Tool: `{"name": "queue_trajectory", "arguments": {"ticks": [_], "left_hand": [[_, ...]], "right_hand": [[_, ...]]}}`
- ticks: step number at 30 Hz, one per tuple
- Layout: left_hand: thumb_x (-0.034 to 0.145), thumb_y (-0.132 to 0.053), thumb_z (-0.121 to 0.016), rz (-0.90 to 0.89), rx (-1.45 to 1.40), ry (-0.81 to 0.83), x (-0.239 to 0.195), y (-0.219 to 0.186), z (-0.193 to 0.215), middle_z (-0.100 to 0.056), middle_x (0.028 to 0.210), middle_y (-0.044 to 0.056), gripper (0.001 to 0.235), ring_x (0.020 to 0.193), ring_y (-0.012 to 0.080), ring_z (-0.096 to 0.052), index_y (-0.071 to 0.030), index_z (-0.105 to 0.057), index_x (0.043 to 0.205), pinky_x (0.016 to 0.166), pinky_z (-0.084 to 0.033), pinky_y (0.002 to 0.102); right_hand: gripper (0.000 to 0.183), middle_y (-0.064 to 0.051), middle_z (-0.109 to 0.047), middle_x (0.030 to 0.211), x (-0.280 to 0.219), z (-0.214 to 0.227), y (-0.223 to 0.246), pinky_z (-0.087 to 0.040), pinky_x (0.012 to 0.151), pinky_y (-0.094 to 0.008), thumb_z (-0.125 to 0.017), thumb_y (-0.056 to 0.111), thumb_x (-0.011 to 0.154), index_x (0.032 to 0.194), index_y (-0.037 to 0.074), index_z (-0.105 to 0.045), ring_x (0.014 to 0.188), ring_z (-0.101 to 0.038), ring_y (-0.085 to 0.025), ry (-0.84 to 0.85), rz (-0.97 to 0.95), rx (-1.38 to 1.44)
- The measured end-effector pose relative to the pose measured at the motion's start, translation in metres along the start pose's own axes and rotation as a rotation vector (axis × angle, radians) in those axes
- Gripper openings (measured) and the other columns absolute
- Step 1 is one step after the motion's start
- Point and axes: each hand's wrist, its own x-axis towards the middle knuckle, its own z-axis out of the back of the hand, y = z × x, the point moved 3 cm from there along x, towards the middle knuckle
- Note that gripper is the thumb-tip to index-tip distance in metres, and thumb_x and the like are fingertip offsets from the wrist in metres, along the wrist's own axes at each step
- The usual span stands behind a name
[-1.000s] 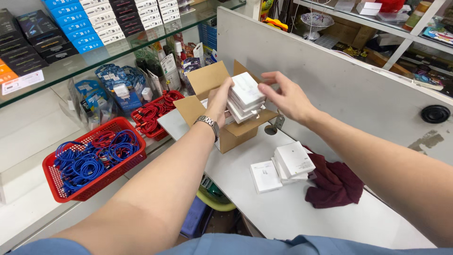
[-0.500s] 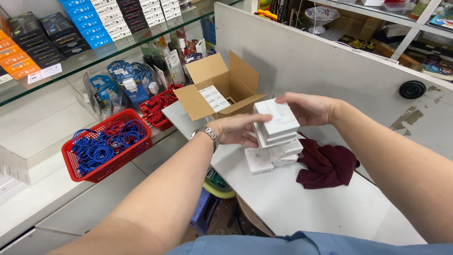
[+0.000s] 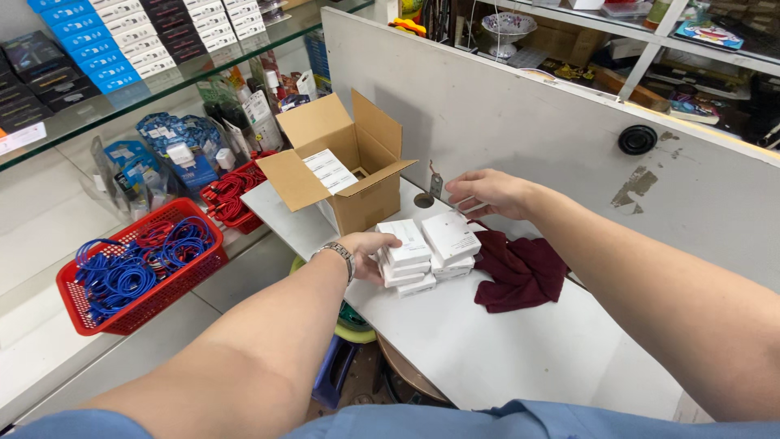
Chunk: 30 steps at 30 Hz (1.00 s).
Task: The person unpacks small white boxes from a cardboard carton, wipes each with a maroon cloth, and places them into a second cardboard box. The person repeats this process for multiple units, stacking them neatly inside the second box.
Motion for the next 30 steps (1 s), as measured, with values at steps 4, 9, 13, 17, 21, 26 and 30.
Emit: {"name": "queue_trajectory", "arguments": {"ticks": [4,9,13,17,21,26,30], "left_hand": [[0.092,-0.020,-0.065,0.011,-0.110,0.162,0.018,-0.005,-0.026,-0.048,0.155,0.023,0.070,0.142,0.0377,-0.051,0.005,-0.035,0.150,0.120,-0.032,0.065],[0.096,-0.044,-0.046,-0.023,-0.178,0.059,0.000,-0.011,-0.034,-0.044,0.158,0.020,0.074,0.147,0.0376,-0.038,0.000,-0.037,0.155,0.120,-0.013,0.070],[0.097,-0.045,-0.045,-0.111,-0.014,-0.072,-0.014,-0.022,-0.029,-0.043,0.157,0.019,0.068,0.146,0.0357,-0.038,-0.003,-0.045,0.150,0.119,-0.023,0.061],[0.094,-0.044,-0.051,-0.532,0.850,-0.372,-0.039,-0.055,-0.027,-0.061,0.144,0.021,0.061,0.136,0.0365,-0.057,-0.001,-0.068,0.134,0.111,-0.045,0.042],[0.097,-0.042,-0.046,-0.185,0.947,0.026,-0.077,-0.098,-0.042,-0.063,0.127,0.042,0.069,0.102,0.0455,-0.075,0.018,-0.059,0.129,0.083,-0.064,0.044],[0.098,-0.044,-0.046,-0.232,0.621,0.501,-0.120,-0.159,-0.001,-0.072,0.121,0.039,0.073,0.103,0.0390,-0.077,0.021,-0.062,0.125,0.082,-0.065,0.032],[0.095,-0.041,-0.052,-0.525,0.476,-0.117,-0.098,-0.193,0.074,-0.075,0.111,0.032,0.057,0.095,0.0386,-0.076,0.010,-0.068,0.114,0.086,-0.063,0.043]], "right_hand": [[0.078,-0.022,-0.032,0.158,0.012,-0.009,-0.018,-0.030,0.121,-0.056,-0.051,0.056,0.097,0.155,0.008,-0.036,0.150,-0.027,-0.037,0.005,-0.148,-0.094],[0.082,-0.031,-0.026,0.163,0.027,-0.031,-0.036,-0.026,0.122,-0.061,-0.040,0.059,0.099,0.159,0.005,-0.024,0.153,-0.029,-0.046,0.103,-0.322,0.017],[0.079,-0.027,-0.034,0.159,0.045,-0.026,-0.037,-0.032,0.117,-0.061,-0.035,0.063,0.101,0.159,0.010,-0.032,0.146,-0.035,-0.046,0.056,-0.305,-0.078],[0.063,-0.016,-0.069,0.125,0.059,-0.006,-0.005,-0.055,0.096,-0.045,-0.048,0.054,0.100,0.140,0.007,-0.056,0.111,-0.067,-0.029,-0.306,-0.124,-0.160],[0.047,-0.010,-0.076,0.097,0.060,-0.008,0.046,-0.053,0.085,-0.039,-0.055,0.045,0.098,0.106,0.005,-0.078,0.086,-0.068,-0.021,-0.546,0.087,-0.130],[0.032,-0.010,-0.075,0.094,0.077,-0.028,0.104,-0.055,0.077,-0.038,-0.066,0.034,0.094,0.106,0.006,-0.074,0.080,-0.068,-0.019,-0.575,0.225,-0.082],[0.027,-0.008,-0.077,0.097,0.108,-0.059,0.133,-0.060,0.083,-0.034,-0.069,0.027,0.090,0.107,0.006,-0.074,0.087,-0.074,-0.019,-0.295,0.373,-0.161]]}}
